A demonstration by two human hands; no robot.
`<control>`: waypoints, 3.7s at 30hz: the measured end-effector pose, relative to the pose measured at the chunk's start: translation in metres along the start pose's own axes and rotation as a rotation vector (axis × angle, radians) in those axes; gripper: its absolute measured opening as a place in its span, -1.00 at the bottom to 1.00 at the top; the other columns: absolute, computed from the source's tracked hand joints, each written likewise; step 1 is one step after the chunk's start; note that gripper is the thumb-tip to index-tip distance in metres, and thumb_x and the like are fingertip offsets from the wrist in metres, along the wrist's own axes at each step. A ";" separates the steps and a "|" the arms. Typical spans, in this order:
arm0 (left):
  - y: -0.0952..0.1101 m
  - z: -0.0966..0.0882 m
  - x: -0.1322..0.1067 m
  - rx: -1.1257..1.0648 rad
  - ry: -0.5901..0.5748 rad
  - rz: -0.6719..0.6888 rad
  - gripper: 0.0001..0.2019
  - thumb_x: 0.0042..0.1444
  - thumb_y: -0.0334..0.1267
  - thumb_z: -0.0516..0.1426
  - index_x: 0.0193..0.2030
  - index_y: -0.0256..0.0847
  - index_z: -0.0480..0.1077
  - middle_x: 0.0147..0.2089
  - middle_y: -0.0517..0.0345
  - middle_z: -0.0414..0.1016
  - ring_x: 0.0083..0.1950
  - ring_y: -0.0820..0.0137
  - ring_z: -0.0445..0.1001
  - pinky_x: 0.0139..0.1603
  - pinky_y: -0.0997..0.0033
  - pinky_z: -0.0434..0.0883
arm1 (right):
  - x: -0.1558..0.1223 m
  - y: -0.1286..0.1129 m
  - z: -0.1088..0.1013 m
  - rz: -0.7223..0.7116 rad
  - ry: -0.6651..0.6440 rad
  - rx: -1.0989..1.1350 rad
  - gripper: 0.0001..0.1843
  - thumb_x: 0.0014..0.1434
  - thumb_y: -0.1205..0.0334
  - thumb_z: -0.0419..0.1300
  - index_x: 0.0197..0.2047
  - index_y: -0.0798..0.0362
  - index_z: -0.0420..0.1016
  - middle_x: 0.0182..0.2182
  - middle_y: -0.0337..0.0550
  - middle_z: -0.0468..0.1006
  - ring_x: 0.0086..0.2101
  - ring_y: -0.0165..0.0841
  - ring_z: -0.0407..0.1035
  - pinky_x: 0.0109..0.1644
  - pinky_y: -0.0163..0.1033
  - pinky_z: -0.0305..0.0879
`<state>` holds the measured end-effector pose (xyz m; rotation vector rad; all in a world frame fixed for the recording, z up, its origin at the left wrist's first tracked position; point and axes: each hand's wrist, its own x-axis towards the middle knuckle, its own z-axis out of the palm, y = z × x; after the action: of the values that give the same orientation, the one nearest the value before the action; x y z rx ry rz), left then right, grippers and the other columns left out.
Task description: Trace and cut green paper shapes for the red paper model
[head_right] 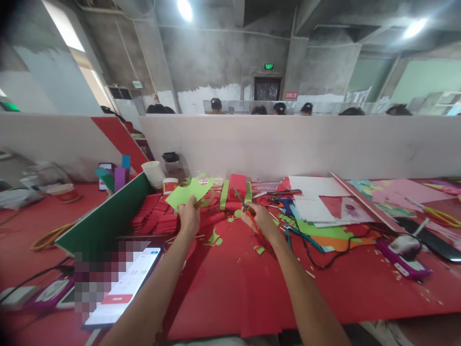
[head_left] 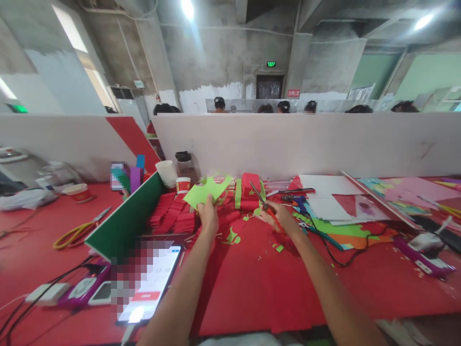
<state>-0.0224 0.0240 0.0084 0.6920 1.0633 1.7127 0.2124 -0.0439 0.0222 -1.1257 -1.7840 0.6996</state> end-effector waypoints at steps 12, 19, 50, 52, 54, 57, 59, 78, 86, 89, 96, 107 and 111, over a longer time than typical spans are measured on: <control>-0.002 0.006 -0.034 0.411 -0.756 -0.483 -0.48 -0.01 0.23 0.21 -0.29 -0.29 0.51 -0.45 0.10 0.50 -0.59 0.55 0.31 -0.65 0.60 0.04 | -0.004 0.005 0.009 -0.147 -0.065 -0.355 -0.79 0.06 0.36 0.17 -0.21 0.03 0.55 -0.36 -0.13 0.61 -0.38 -0.29 0.41 -0.30 -0.32 0.14; -0.011 0.006 -0.045 0.485 -0.925 -0.365 -0.59 -0.22 -0.04 0.42 -0.30 -0.28 0.51 -0.33 0.10 0.53 -0.47 0.56 0.35 -0.46 0.58 0.24 | -0.004 0.010 0.019 -0.213 -0.129 -0.441 -0.86 0.12 0.31 0.20 -0.22 0.04 0.54 -0.27 -0.08 0.63 -0.26 -0.24 0.48 -0.24 -0.32 0.15; -0.004 0.010 -0.031 0.886 -0.723 0.382 -0.74 0.08 -0.08 0.22 -0.42 -0.23 0.35 -0.45 0.22 0.39 -0.39 0.42 0.35 -0.31 0.44 0.27 | -0.012 -0.005 -0.009 0.170 -0.146 -0.378 -0.46 0.18 -0.04 0.27 0.19 -0.04 0.43 -0.23 -0.05 0.65 -0.23 -0.16 0.53 -0.22 -0.21 0.33; -0.001 0.014 -0.036 0.636 -0.776 0.308 -0.68 0.05 -0.01 0.24 -0.41 -0.24 0.32 -0.46 0.26 0.34 -0.40 0.47 0.31 -0.32 0.47 0.28 | -0.009 -0.001 0.007 0.151 -0.150 -0.083 -0.34 0.20 -0.03 0.27 0.32 -0.10 0.28 -0.12 -0.07 0.64 -0.15 -0.17 0.53 -0.14 -0.17 0.41; 0.001 0.016 -0.041 0.486 -0.814 0.239 -0.64 0.02 0.02 0.27 -0.39 -0.24 0.33 -0.44 0.27 0.35 -0.39 0.49 0.31 -0.30 0.48 0.28 | -0.006 0.004 0.021 0.129 -0.152 0.194 -0.33 0.24 -0.02 0.22 0.36 -0.12 0.20 0.01 -0.06 0.58 -0.10 -0.18 0.53 -0.13 -0.13 0.48; 0.001 0.017 -0.045 0.405 -0.831 0.176 -0.63 0.01 0.04 0.29 -0.35 -0.25 0.36 -0.44 0.27 0.34 -0.40 0.51 0.30 -0.32 0.50 0.26 | -0.002 0.007 0.032 0.059 -0.103 0.325 -0.42 0.27 -0.03 0.18 0.32 -0.13 0.28 0.22 -0.08 0.42 0.06 -0.15 0.45 -0.08 -0.11 0.51; 0.001 0.017 -0.045 0.393 -0.814 0.164 -0.63 0.01 0.04 0.29 -0.33 -0.25 0.37 -0.47 0.28 0.32 -0.43 0.52 0.28 -0.35 0.51 0.24 | 0.000 0.008 0.033 -0.006 -0.029 0.258 -0.47 0.26 -0.01 0.20 0.26 -0.11 0.37 0.25 -0.09 0.39 0.15 -0.13 0.37 0.02 -0.11 0.48; -0.003 0.019 -0.043 0.433 -0.876 0.200 -0.61 0.05 0.07 0.26 -0.30 -0.29 0.44 -0.41 0.15 0.46 -0.36 0.44 0.41 -0.27 0.44 0.37 | 0.002 0.013 0.041 -0.042 0.025 0.056 -0.48 0.29 0.03 0.16 0.26 0.02 0.33 0.16 0.02 0.49 0.14 -0.13 0.38 0.22 -0.02 0.28; 0.004 0.020 -0.045 0.362 -0.821 0.192 -0.55 0.19 0.14 0.11 -0.30 -0.29 0.44 -0.44 0.15 0.41 -0.35 0.42 0.42 -0.23 0.40 0.40 | -0.001 0.016 0.033 -0.120 0.089 -0.070 -0.57 0.38 0.05 0.01 0.25 -0.03 0.19 0.19 -0.04 0.40 0.16 -0.21 0.32 0.23 -0.08 0.21; 0.006 0.021 -0.049 0.357 -0.869 0.173 -0.60 0.14 0.09 0.18 -0.26 -0.29 0.43 -0.44 0.17 0.44 -0.37 0.45 0.41 -0.27 0.44 0.37 | -0.002 0.011 0.032 -0.115 0.095 -0.158 -0.66 0.33 0.06 0.09 0.10 -0.01 0.28 0.00 -0.07 0.53 -0.01 -0.22 0.44 0.08 -0.14 0.30; 0.013 0.020 -0.058 0.312 -0.939 0.040 -0.59 -0.04 0.03 0.34 -0.33 -0.25 0.33 -0.46 0.20 0.47 -0.40 0.48 0.43 -0.30 0.47 0.33 | -0.003 0.011 0.029 -0.164 0.050 -0.348 -0.87 0.20 0.14 0.18 -0.28 0.01 0.38 -0.38 -0.20 0.54 -0.38 -0.32 0.39 -0.29 -0.31 0.22; 0.007 0.021 -0.061 0.438 -1.066 0.066 -0.57 -0.11 0.05 0.36 -0.43 -0.27 0.35 -0.48 0.26 0.34 -0.45 0.55 0.24 -0.41 0.52 0.19 | -0.004 0.020 0.022 -0.226 -0.035 -0.455 -0.73 0.21 0.10 0.14 -0.47 0.05 0.40 -0.51 -0.15 0.51 -0.48 -0.34 0.33 -0.36 -0.31 0.08; 0.004 0.023 -0.060 0.487 -1.054 0.107 -0.57 -0.12 0.04 0.36 -0.47 -0.26 0.32 -0.52 0.30 0.26 -0.48 0.56 0.16 -0.46 0.53 0.12 | -0.004 0.020 0.021 -0.220 -0.070 -0.436 -0.72 0.22 0.07 0.15 -0.44 0.06 0.45 -0.50 -0.14 0.53 -0.48 -0.34 0.34 -0.36 -0.32 0.11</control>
<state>0.0168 -0.0248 0.0235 1.7269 0.6491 0.8861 0.2025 -0.0387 -0.0050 -1.1672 -2.1449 0.2230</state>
